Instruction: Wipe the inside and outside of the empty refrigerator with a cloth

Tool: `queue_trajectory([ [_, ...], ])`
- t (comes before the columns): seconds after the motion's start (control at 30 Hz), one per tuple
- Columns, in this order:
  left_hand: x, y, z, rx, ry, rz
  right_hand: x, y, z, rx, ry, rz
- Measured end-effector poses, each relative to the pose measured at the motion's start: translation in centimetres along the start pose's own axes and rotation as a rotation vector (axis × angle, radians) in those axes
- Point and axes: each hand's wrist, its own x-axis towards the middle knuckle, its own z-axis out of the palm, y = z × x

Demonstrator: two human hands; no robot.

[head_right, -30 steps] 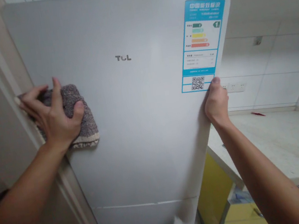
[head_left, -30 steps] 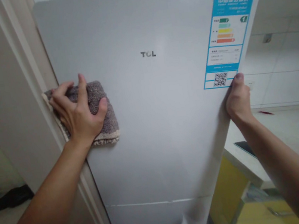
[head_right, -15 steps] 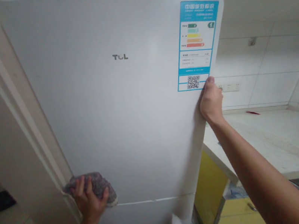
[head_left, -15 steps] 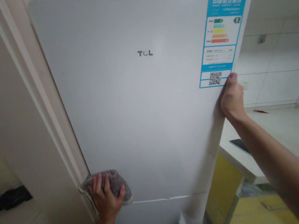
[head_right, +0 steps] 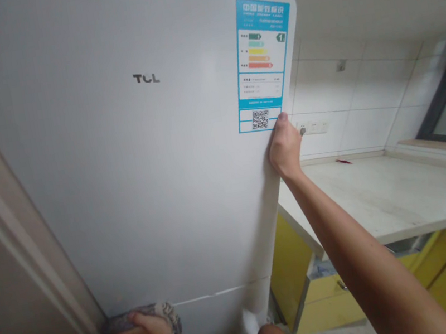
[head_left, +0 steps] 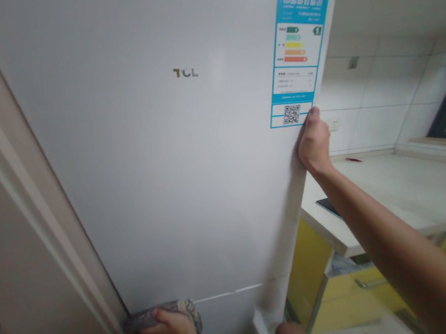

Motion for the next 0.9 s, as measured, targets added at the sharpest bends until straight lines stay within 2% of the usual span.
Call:
queue_trajectory([
  [0.1,-1.6,3.4,0.1,-0.102,0.094,-0.069,0.0,0.3,0.1,-0.002,-0.011,-0.034],
  [0.13,-2.3,4.9,0.0,-0.129,0.092,-0.053,0.0,0.4,0.1,-0.005,-0.006,-0.043],
  [0.2,-3.9,8.3,-0.3,-0.170,0.075,0.073,0.0,0.7,0.2,-0.009,0.009,-0.049],
  [0.3,-6.2,13.2,-0.6,-0.190,0.070,0.494,0.0,1.0,0.3,0.009,0.016,-0.050],
  [0.4,-8.0,15.7,0.0,-0.125,0.039,1.016,0.0,1.0,0.3,0.023,-0.001,-0.048],
  [0.5,-9.2,15.8,1.3,-0.058,-0.151,1.566,0.1,1.1,0.2,0.028,-0.021,-0.036],
  [0.57,-9.3,15.1,2.0,-0.074,-0.276,1.846,0.1,1.2,0.1,0.043,-0.045,-0.047],
  [0.6,-9.2,14.6,2.2,-0.094,-0.308,1.937,0.2,1.3,0.1,0.050,-0.059,-0.052],
  [0.7,-7.4,13.4,1.4,-0.125,-0.317,2.024,0.2,1.3,0.0,0.056,-0.082,-0.042],
  [0.77,-4.9,12.4,-0.1,-0.111,-0.308,2.021,0.1,1.3,-0.1,0.069,-0.081,-0.037],
  [0.83,-1.1,11.2,-1.9,-0.076,-0.309,1.996,0.0,1.2,-0.1,0.088,-0.074,-0.053],
  [0.9,4.1,10.0,-3.9,0.019,-0.338,1.926,-0.1,1.1,-0.1,0.091,-0.062,-0.066],
])
